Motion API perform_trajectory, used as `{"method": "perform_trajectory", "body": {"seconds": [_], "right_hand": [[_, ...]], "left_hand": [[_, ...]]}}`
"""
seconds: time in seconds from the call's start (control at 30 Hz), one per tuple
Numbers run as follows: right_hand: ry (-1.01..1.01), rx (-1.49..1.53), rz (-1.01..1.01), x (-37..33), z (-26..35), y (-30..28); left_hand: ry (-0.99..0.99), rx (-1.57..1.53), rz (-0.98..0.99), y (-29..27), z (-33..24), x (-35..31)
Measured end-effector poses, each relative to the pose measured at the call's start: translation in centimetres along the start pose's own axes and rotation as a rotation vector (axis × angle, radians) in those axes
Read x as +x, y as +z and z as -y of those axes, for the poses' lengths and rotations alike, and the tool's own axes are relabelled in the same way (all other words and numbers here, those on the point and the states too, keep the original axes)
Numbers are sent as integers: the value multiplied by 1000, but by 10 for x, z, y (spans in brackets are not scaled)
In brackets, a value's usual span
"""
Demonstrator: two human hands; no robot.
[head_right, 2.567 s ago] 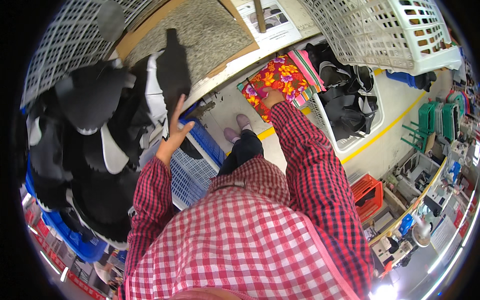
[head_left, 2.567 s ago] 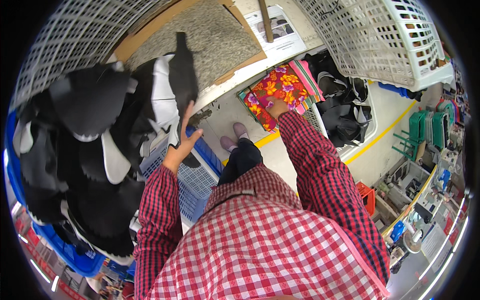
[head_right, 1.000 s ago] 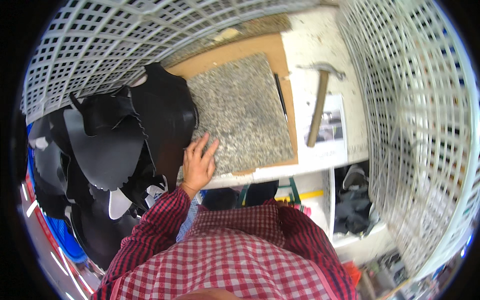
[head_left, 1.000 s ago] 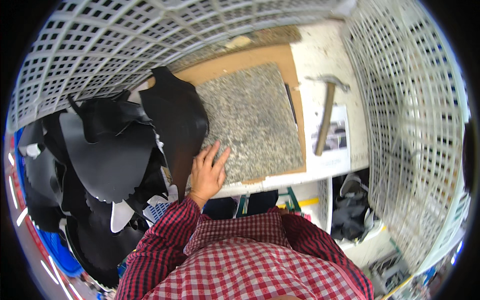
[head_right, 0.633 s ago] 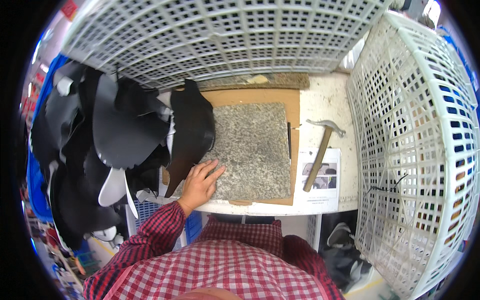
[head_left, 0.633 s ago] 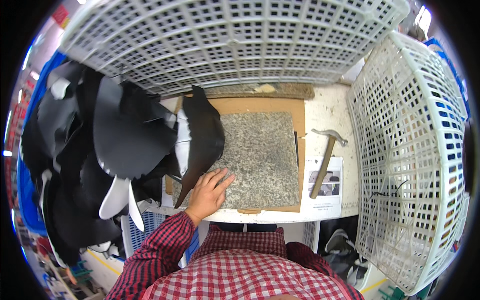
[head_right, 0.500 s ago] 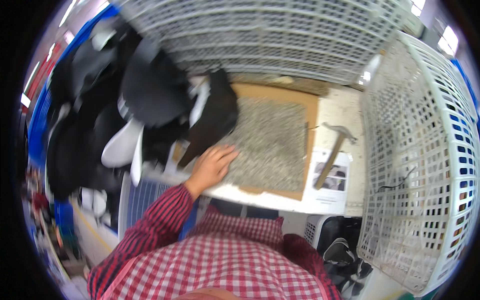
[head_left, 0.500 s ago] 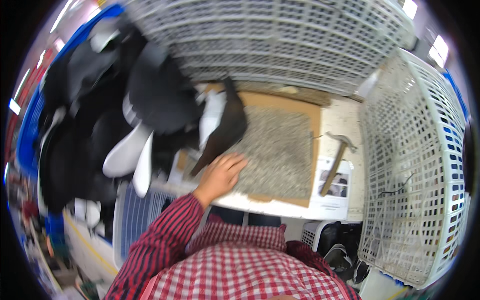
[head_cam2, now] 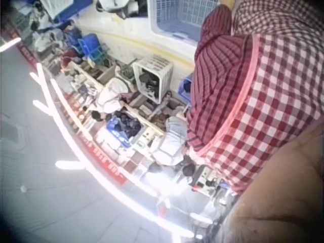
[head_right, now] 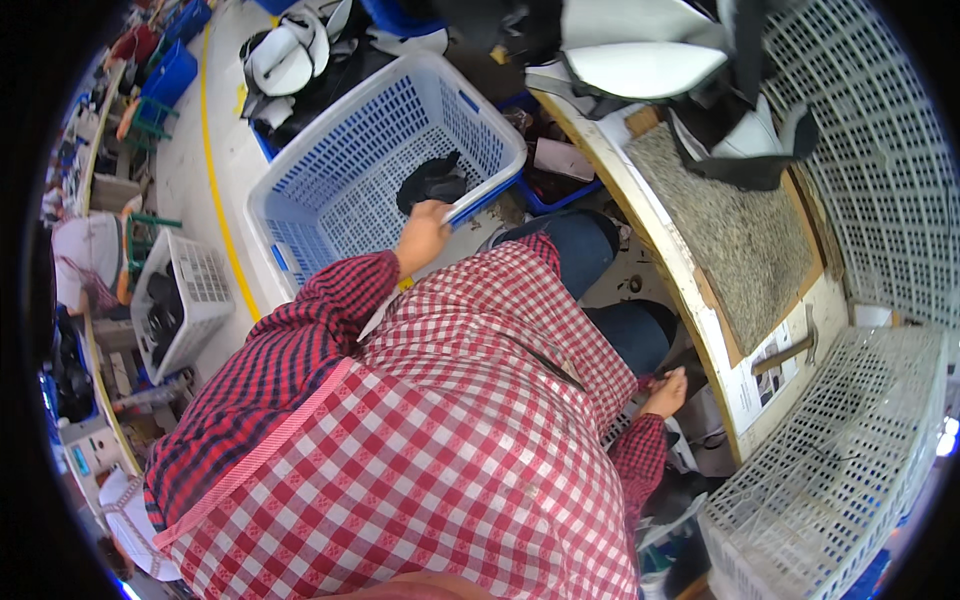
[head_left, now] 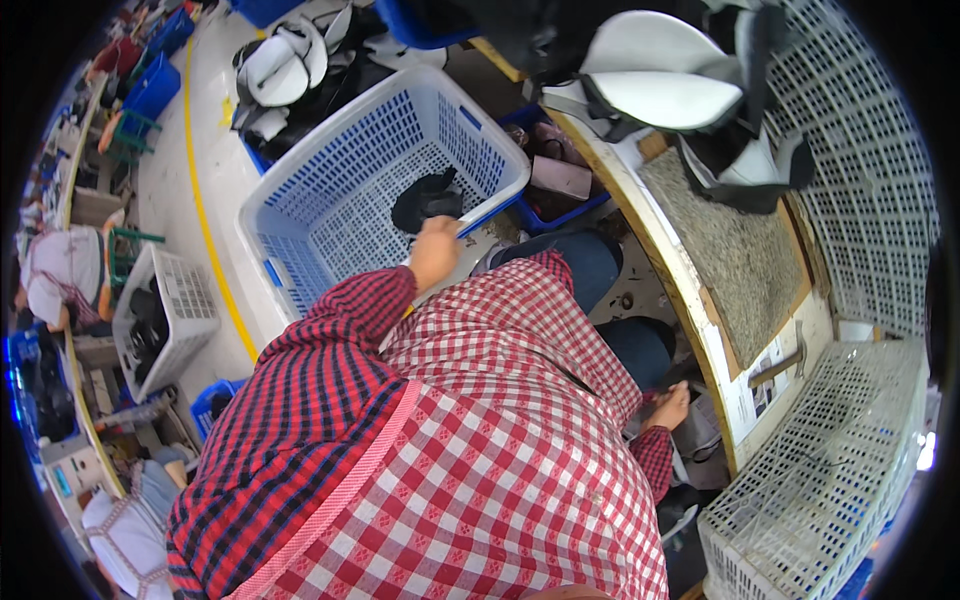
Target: The person picks black and white shoe parts from a blue basket, places them on a work surface, and marks them with a pen. They then fold and align the parts by hand, preparing them for assembly. The person handles multiple parts one at a time, turning them over and inspecting edges.
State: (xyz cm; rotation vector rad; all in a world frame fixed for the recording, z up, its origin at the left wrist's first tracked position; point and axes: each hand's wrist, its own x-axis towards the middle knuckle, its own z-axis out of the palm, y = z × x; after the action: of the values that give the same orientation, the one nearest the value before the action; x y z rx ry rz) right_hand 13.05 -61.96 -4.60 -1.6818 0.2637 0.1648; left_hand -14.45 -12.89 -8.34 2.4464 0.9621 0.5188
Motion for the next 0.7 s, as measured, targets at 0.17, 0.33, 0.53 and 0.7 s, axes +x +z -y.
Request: {"method": "perform_trajectory", "body": {"seconds": [0.17,0.33,0.53,0.7], "right_hand": [[-752,-574,472,-37,172,144],[-1375,-1145,957,-34,256,279],[-1555,-1366,1122,11,256,341],[-1256,-1588,1099,27,235,326]], "left_hand": [[-566,-59,222,47,147,-42],[-704,-265,343,125,222,-43],[-344,143,580,198,295,-53],[-238,-82,244,225,328,-44]]}}
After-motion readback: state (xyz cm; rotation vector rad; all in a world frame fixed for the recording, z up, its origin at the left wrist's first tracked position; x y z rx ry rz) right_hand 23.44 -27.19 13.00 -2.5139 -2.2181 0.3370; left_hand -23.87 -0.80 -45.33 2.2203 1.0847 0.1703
